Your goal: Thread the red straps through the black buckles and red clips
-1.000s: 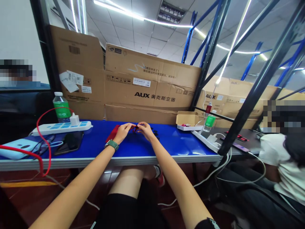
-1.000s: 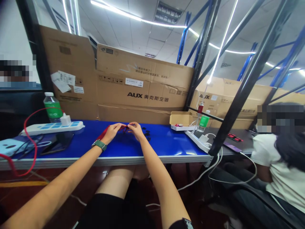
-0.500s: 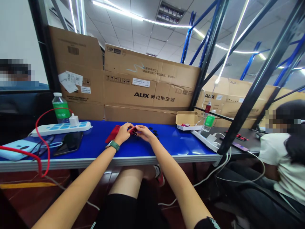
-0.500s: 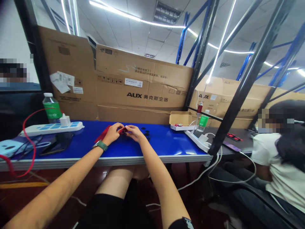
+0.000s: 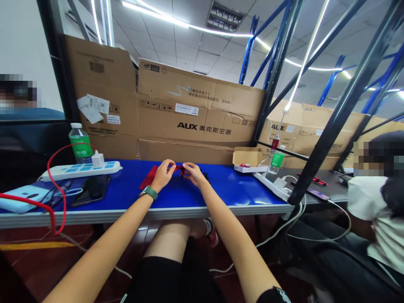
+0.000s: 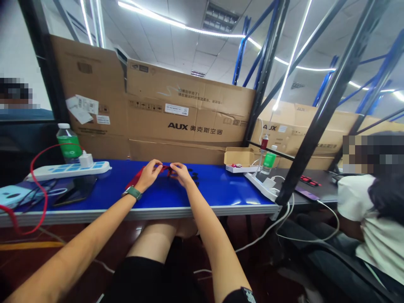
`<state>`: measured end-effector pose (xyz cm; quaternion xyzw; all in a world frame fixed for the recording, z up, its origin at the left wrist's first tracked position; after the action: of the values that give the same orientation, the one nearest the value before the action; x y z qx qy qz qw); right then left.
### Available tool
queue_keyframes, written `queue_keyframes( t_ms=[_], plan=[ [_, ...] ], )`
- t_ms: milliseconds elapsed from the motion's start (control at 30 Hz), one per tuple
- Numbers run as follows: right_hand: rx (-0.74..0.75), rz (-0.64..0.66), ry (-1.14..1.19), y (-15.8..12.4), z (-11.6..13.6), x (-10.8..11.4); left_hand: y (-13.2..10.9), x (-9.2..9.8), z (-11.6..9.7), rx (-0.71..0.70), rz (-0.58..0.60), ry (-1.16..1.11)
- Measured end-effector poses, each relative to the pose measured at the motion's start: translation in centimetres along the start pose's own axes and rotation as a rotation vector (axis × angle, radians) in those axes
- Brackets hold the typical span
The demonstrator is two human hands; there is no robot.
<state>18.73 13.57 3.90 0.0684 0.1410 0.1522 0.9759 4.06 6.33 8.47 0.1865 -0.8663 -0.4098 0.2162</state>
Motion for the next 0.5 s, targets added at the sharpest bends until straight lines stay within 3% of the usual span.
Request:
queue_keyframes(
  t_ms=[200, 367, 500],
  plan=[
    [-0.028, 0.032, 0.049, -0.3, 0.0, -0.7, -0.1, 0.3, -0.7, -0.069, -0.016, 0.085],
    [-0.018, 0.148, -0.079, -0.8, -0.1, -2.1, 0.1, 1.7, 0.8, 0.050, -0.104, 0.106],
    [0.017, 0.261, -0.139, -0.9, 0.0, -3.1, 0.2, 2.2, 1.2, 0.063, -0.144, 0.130]
  ],
)
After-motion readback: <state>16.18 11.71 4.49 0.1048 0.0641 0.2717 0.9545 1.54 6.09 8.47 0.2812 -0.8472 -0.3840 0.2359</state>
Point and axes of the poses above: each hand's wrist, its own y-axis towards the middle knuckle, its own x-axis out of the back of the hand, z = x × y, the point moved 10 cm from there along y, towards the middle knuckle, and after that the axes turned 7 degrees about -z, right-handed, at the moved point
